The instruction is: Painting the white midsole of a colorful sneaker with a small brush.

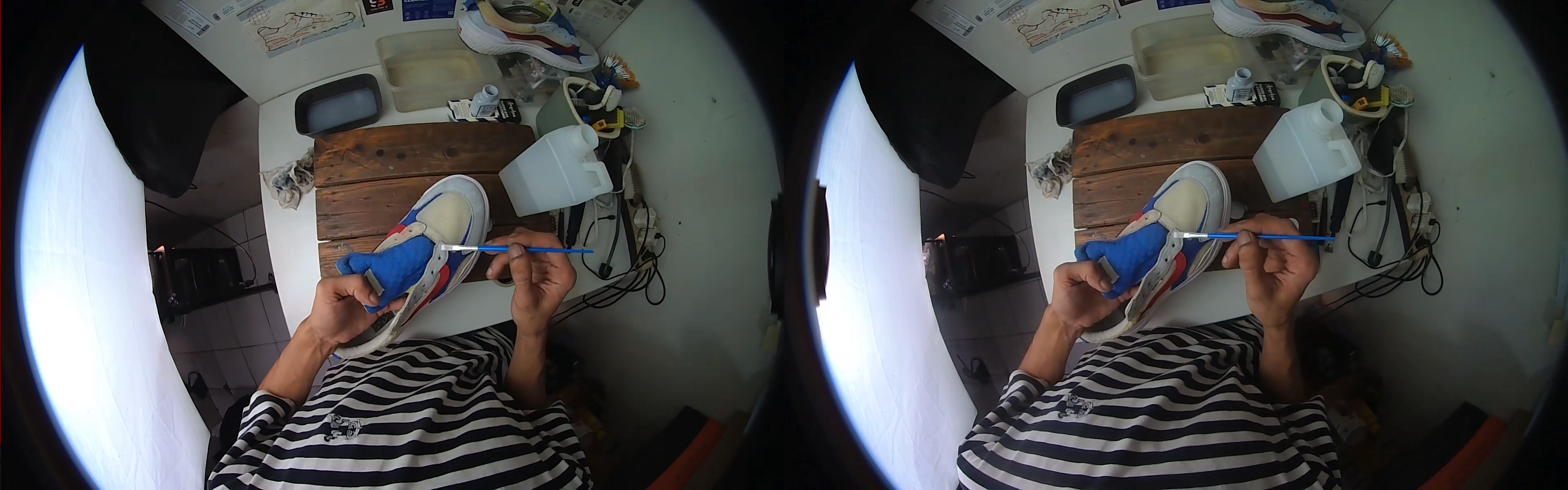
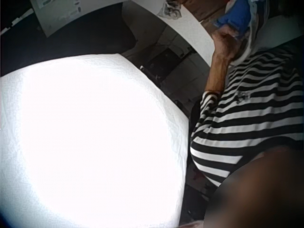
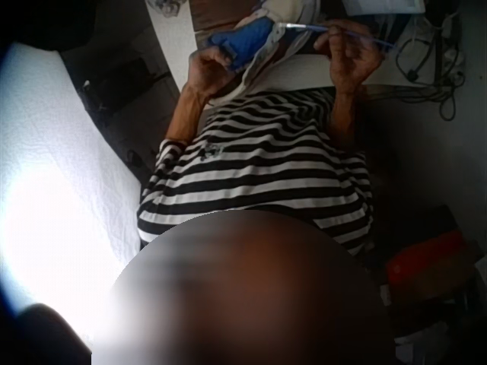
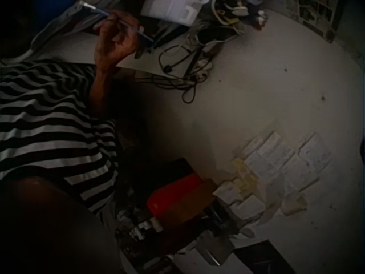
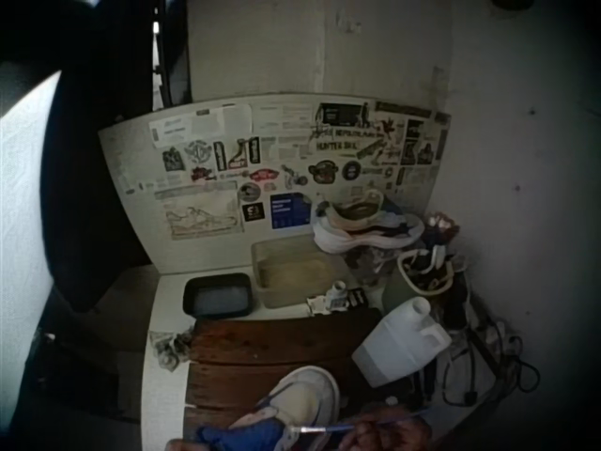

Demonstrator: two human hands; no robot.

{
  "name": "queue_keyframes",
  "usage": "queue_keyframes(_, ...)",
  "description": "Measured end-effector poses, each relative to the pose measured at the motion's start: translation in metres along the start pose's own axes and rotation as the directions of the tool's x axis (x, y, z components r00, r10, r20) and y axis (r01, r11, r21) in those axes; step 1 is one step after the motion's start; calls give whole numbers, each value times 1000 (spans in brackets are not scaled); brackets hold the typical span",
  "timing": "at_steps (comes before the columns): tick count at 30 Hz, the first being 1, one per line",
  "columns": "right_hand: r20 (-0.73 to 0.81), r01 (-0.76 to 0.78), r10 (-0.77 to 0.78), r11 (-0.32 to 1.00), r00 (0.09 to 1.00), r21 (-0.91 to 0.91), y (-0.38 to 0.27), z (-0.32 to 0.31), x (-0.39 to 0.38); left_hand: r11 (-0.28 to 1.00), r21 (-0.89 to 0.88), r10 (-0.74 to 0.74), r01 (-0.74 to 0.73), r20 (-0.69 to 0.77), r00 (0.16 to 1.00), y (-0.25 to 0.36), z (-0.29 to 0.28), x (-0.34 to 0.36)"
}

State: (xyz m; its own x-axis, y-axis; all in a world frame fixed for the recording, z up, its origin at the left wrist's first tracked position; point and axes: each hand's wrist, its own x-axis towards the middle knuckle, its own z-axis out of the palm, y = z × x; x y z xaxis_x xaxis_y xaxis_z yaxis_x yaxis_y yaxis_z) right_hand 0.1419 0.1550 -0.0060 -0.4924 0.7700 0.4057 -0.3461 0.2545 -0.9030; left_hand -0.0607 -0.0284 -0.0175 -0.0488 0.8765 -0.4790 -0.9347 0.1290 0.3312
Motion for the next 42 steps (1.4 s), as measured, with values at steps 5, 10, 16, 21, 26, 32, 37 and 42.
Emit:
queue_keyframes(5,-4,-14,14,1000,1000,24,2,5,-3,999,39,9,-8,-27,1000,1,11,-1)
queue_keyframes(10,-16,-21,22,1000,1000,17,1,5,-2,1000,20,2,-2,2,1000,1,10,-1)
queue_keyframes(16,-39,-6,4,999,999,-47,2,6,-1,998,-64,13,-6,111,994,-2,-7,0)
queue_keyframes(21,-40,-11,9,999,999,-34,2,7,-2,1000,-3,9,-9,39,999,1,5,-1)
queue_keyframes(26,-24,-13,13,1000,1000,8,0,5,-3,1000,-29,11,-9,65,998,3,10,-1)
queue_keyframes(32,12,40,-39,998,999,-44,4,8,-2,999,30,14,-15,16,1000,3,12,-1)
queue_keyframes(37,-19,1,-2,999,1000,-43,-1,10,-4,999,-45,15,-11,80,997,0,-5,1)
queue_keyframes(42,9,26,-25,995,1000,-92,-2,10,-6,1000,-12,12,-12,-7,1000,3,14,-1)
